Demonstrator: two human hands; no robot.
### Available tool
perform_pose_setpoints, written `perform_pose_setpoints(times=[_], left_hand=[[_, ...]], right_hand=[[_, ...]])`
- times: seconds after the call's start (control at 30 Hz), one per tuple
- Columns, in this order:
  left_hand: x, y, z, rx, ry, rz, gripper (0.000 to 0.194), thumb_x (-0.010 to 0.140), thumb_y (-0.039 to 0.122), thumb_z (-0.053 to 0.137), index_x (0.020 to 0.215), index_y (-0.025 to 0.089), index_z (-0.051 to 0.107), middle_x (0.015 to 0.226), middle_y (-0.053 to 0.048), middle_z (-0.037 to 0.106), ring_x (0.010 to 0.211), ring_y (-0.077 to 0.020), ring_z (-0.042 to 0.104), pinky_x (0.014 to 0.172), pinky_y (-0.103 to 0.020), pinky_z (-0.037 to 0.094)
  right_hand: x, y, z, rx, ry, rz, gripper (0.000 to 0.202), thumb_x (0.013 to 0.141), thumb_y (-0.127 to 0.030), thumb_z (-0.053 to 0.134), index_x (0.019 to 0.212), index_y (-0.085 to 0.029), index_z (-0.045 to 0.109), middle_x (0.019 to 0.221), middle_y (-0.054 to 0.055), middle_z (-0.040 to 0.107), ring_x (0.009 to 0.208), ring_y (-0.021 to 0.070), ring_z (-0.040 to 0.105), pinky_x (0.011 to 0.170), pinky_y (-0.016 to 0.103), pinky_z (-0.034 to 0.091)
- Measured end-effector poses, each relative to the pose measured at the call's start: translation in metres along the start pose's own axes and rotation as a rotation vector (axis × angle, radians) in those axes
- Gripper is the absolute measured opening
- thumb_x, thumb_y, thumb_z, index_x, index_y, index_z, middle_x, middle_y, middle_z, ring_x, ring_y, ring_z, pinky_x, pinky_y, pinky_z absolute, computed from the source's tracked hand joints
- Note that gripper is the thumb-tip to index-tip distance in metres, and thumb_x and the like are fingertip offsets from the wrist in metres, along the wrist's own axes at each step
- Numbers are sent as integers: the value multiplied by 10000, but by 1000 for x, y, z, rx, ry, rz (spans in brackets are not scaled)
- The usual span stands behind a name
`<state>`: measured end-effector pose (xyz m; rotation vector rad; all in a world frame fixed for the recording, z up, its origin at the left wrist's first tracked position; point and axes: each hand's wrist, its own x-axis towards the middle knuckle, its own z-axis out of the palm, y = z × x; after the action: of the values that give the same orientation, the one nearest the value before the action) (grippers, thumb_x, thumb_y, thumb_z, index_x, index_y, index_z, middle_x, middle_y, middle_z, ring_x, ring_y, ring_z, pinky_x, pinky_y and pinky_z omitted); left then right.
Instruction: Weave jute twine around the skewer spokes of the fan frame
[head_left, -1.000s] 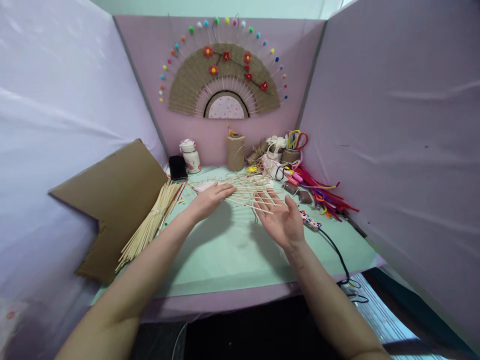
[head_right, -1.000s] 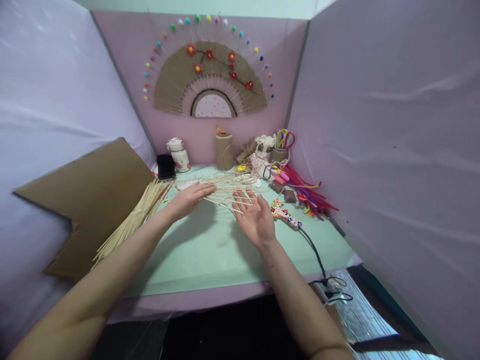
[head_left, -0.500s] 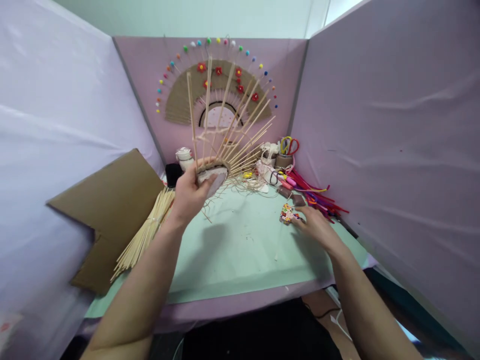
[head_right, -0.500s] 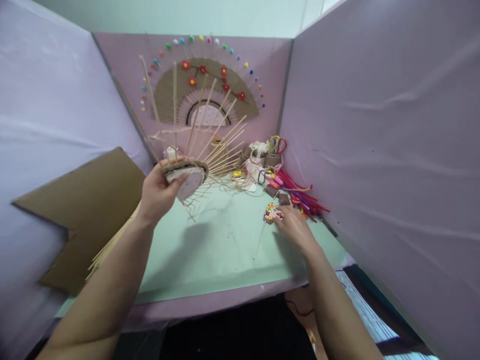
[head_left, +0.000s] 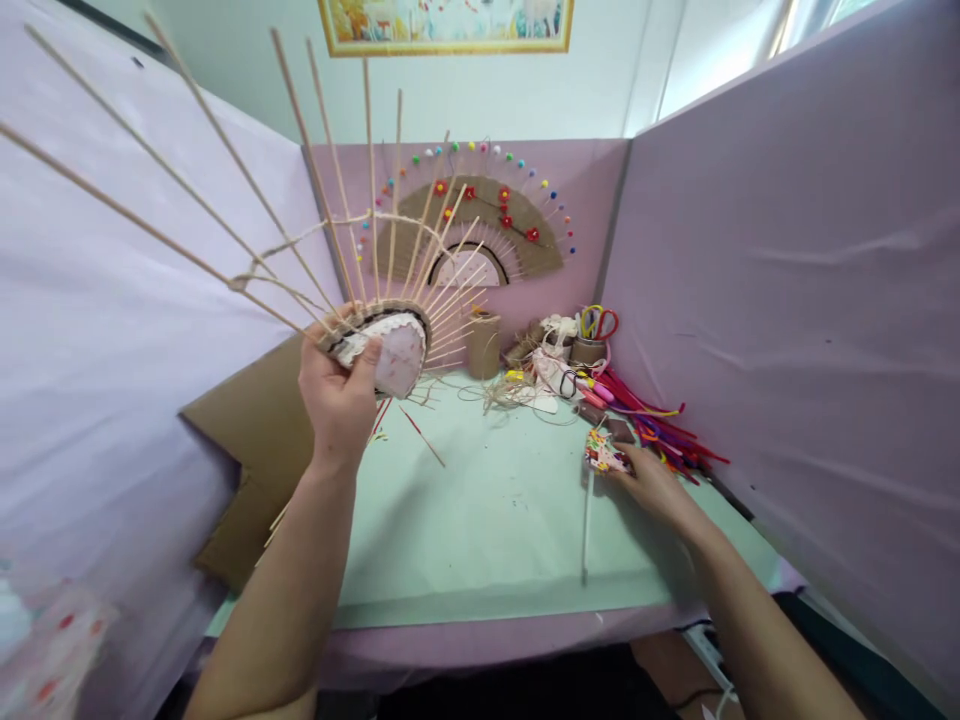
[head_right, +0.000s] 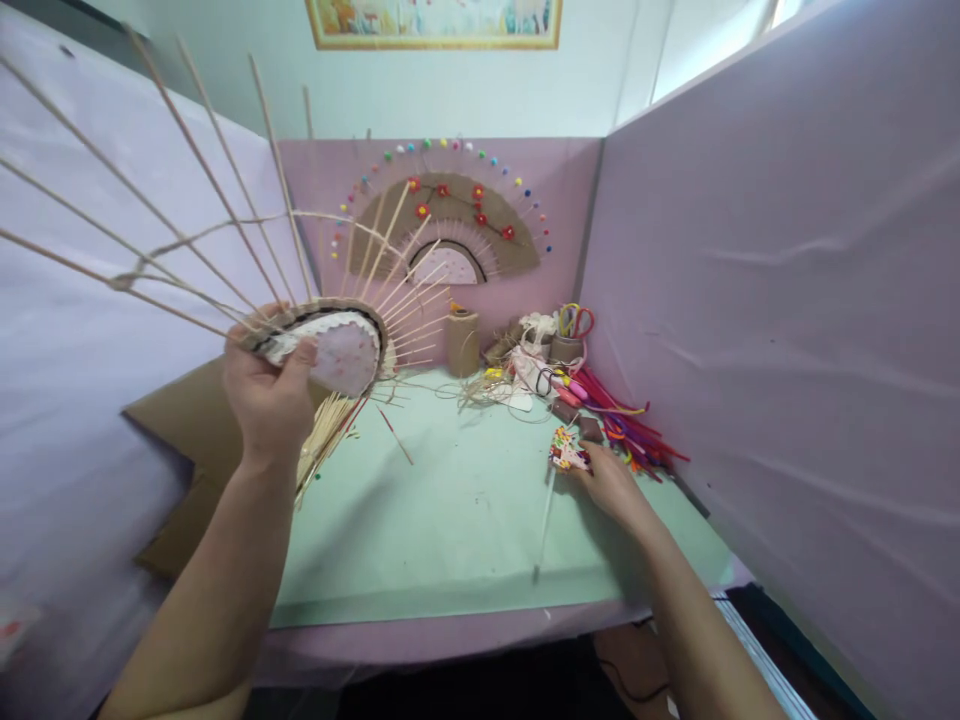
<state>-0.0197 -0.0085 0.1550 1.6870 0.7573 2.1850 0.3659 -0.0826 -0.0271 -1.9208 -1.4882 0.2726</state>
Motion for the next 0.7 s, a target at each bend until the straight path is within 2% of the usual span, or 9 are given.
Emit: perform_pose_setpoints(times=[0.07,0.17,0.27,0.33,0.4,0.47,0.6,0.7], left_hand=[[-5,-9,-1,5,25,-17,388,825,314,734,1176,218,600,1239,-62,640,1210,-199,599,1089,-323,433],[-16,-32,8,-5,37,-75,359,816,299,741,1144,219,620,1205,-58,658,1173,-188,621,1068,-297,440],[-26,-60,18,-52,17,-170,352,794,309,755,1111,226,626,1179,-57,678,1168,-193,626,1064,-307,443],[-32,-75,23,-63,10,-191,382,783,341,764,1112,206,626,1167,-77,687,1152,-214,637,1063,-346,451],[-36,-84,24,-59,18,-161,414,800,399,744,1129,181,621,1156,-97,693,1126,-230,649,1040,-382,475],[-37,-87,24,-62,45,-127,429,819,433,723,1147,180,613,1169,-102,690,1117,-228,654,1043,-391,476],[-35,-82,24,-109,155,-109,419,829,424,714,1160,193,602,1154,-90,694,1080,-206,668,1012,-361,496],[-37,-81,24,-161,205,-114,420,809,393,731,1160,203,599,1164,-86,694,1087,-210,669,997,-355,506]], right_hand=[[-4,-11,-11,282,23,-18,434,658,-376,757,1054,-201,727,1110,131,731,986,327,664,843,422,510],[-11,-42,-23,749,-12,27,491,653,-503,786,1058,-232,722,1043,81,734,810,235,646,658,336,512],[-19,-90,-27,1131,-65,90,408,647,-547,785,884,-222,718,863,73,698,668,184,576,480,276,426],[-24,-127,-26,1318,-131,57,330,641,-455,802,834,-207,702,821,61,656,638,148,530,437,238,371],[-26,-164,-23,1396,-190,-17,293,651,-379,804,844,-189,692,763,35,602,581,105,452,403,203,290],[-25,-197,-19,1398,-255,-113,308,682,-408,793,840,-172,676,712,17,553,558,91,400,394,193,241],[-16,-252,-5,1313,-394,-286,380,701,-492,791,778,-166,611,652,-21,483,525,71,352,406,198,239],[-9,-284,10,1249,-481,-379,420,704,-527,783,734,-176,555,596,-56,421,483,55,308,408,206,240]])
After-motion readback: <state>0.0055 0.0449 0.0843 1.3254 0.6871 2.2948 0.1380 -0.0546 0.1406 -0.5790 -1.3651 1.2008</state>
